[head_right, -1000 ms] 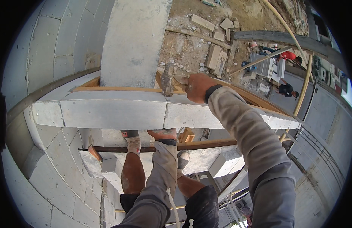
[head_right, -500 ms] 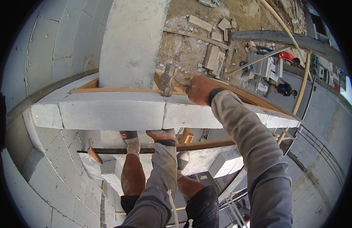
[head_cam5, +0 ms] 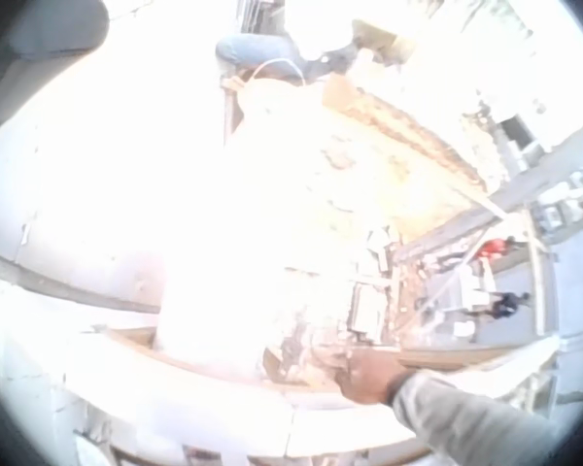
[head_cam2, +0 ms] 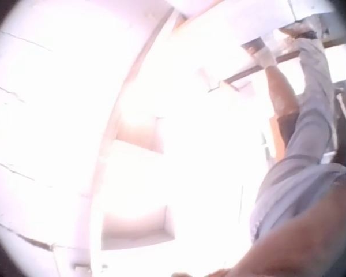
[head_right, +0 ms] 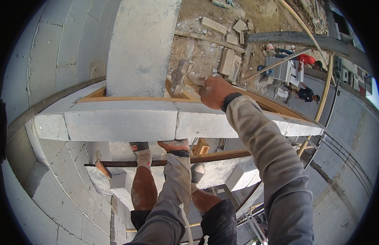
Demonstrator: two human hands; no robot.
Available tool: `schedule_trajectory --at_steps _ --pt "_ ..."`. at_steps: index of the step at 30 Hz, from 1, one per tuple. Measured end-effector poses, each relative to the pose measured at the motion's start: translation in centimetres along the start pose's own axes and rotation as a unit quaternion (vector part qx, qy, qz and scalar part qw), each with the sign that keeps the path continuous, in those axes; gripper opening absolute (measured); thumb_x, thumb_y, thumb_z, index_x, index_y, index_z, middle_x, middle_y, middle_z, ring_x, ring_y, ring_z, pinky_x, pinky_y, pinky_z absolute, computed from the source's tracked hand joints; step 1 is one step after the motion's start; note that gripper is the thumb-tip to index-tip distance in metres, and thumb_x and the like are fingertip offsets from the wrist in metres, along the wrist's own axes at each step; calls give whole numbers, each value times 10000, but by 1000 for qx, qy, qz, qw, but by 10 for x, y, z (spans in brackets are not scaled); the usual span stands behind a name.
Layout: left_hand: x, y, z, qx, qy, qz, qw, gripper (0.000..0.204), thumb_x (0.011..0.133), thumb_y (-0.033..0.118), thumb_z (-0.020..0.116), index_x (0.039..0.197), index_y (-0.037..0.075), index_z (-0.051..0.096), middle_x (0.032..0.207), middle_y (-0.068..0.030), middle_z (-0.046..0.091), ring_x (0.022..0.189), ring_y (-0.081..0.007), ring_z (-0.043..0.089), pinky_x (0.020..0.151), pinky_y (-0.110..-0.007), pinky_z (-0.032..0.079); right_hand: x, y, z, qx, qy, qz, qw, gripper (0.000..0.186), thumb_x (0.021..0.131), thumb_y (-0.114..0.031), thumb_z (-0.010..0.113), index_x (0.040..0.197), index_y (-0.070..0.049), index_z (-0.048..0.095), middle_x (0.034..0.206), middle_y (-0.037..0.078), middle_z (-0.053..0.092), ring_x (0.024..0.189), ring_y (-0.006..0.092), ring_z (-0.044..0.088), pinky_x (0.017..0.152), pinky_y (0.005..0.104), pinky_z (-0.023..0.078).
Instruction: The person taps concrete blocks into place on a wooden arch frame using a hammer and aligns the blocks by hand.
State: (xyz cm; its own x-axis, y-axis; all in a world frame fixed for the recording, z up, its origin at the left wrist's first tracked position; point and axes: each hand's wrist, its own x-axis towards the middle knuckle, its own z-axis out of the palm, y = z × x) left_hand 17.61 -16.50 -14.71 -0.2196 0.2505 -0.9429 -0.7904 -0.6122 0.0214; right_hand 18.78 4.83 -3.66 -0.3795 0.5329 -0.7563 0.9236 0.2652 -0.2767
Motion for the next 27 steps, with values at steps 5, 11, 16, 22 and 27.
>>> schedule_trajectory --at_steps 5,11,16,22,27 --pt "-2 0 3 29 -19 -1 999 604 811 557 436 1238 137 515 1273 -67 510 1177 -291 481 1004 -492 361 5 -2 14 -89 -67 10 994 341 791 -224 555 1001 32 633 944 265 623 923 409 596 832 416 473" --pt "5 -1 -6 23 6 11 1000 613 809 573 433 1234 139 518 1253 -58 526 1162 -280 494 991 -486 370 5 -2 12 -104 -61 14 993 331 804 -213 546 1021 24 624 898 257 630 886 400 608 800 418 481" --pt "5 -1 -5 49 0 36 998 612 808 571 429 1228 136 525 1251 -56 532 1152 -278 504 990 -491 365 3 -5 8 -82 -95 8 992 359 869 -261 549 1073 29 604 1015 252 609 986 383 583 877 396 451" --pt "-4 6 3 57 48 -19 997 610 808 542 435 1248 127 521 1295 -78 509 1185 -296 481 1008 -495 344 -6 21 7 -77 -109 65 989 379 876 -297 554 1064 26 619 897 253 626 852 365 619 795 399 477" --pt "-1 5 6 65 -1 -17 998 635 802 535 440 1271 112 505 1307 -96 502 1219 -312 453 1025 -512 322 -46 75 -44 -62 112 -47 991 456 916 -294 509 1256 10 497 729 139 611 533 252 557 547 355 462"
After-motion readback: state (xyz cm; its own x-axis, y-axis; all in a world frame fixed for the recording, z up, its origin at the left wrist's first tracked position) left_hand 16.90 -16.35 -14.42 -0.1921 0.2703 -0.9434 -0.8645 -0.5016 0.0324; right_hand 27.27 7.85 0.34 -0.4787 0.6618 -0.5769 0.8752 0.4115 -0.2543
